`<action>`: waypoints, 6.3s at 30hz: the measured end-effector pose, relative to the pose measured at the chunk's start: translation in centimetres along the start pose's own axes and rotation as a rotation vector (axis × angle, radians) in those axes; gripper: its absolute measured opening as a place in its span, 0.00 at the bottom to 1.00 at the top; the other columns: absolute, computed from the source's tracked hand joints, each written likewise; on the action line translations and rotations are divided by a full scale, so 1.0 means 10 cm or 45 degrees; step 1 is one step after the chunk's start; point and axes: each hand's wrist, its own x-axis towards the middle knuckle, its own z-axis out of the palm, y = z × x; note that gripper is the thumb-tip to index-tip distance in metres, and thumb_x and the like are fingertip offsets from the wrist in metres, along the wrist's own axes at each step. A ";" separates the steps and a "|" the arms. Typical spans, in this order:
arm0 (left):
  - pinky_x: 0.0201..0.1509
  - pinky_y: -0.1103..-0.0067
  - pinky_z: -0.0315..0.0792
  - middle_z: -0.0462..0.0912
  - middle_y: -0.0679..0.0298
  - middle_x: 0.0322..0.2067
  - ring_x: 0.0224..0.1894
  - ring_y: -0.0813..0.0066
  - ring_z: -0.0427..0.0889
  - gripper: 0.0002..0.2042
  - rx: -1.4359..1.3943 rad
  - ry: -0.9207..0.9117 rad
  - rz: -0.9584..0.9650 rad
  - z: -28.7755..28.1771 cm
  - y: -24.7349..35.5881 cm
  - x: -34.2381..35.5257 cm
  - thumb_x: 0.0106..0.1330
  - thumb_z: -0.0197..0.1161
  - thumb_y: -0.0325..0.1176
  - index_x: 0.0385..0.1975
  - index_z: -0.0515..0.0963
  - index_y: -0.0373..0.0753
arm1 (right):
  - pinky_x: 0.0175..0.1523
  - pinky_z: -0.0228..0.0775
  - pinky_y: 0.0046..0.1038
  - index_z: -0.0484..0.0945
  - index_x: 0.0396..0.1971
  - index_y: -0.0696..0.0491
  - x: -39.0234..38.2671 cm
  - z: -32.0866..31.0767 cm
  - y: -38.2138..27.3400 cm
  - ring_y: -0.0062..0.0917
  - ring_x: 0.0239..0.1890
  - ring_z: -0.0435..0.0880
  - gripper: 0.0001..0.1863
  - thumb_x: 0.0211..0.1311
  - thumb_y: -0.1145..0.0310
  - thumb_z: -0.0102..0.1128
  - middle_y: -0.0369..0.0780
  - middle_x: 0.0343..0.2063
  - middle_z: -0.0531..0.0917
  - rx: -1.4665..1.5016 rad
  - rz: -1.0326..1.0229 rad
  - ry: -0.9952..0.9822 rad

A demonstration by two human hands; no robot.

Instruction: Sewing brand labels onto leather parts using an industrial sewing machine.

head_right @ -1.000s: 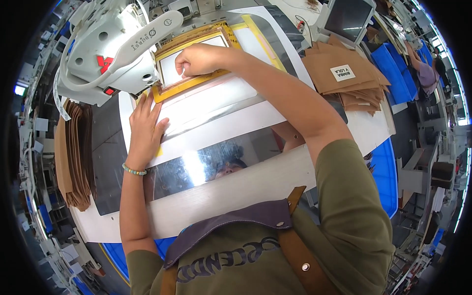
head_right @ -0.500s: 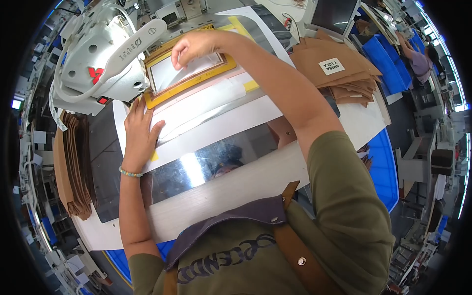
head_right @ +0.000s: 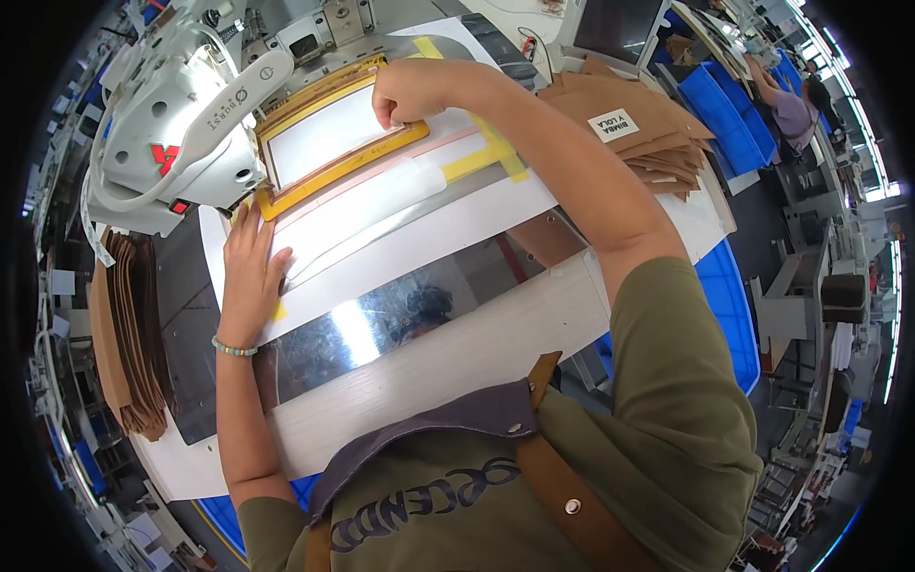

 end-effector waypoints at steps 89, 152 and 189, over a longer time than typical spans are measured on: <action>0.82 0.55 0.49 0.62 0.46 0.79 0.81 0.44 0.56 0.31 0.043 0.081 -0.043 0.04 0.09 0.01 0.78 0.58 0.53 0.70 0.76 0.34 | 0.39 0.77 0.31 0.89 0.32 0.53 0.13 0.07 0.00 0.25 0.32 0.86 0.05 0.57 0.73 0.67 0.37 0.27 0.89 -0.026 0.007 0.137; 0.80 0.57 0.57 0.69 0.42 0.74 0.80 0.45 0.61 0.37 -0.203 0.135 -0.074 -0.04 -0.12 -0.01 0.77 0.61 0.53 0.75 0.65 0.29 | 0.63 0.76 0.32 0.81 0.56 0.56 0.52 0.61 -0.60 0.27 0.59 0.85 0.14 0.76 0.72 0.53 0.41 0.54 0.87 1.019 -0.229 0.332; 0.65 0.62 0.75 0.91 0.60 0.52 0.59 0.56 0.87 0.19 0.483 0.304 -1.595 -1.22 -2.64 -1.86 0.60 0.67 0.36 0.53 0.89 0.54 | 0.73 0.69 0.52 0.84 0.56 0.67 -0.45 1.22 -0.90 0.54 0.66 0.80 0.19 0.79 0.66 0.60 0.58 0.62 0.82 -0.134 -0.968 0.341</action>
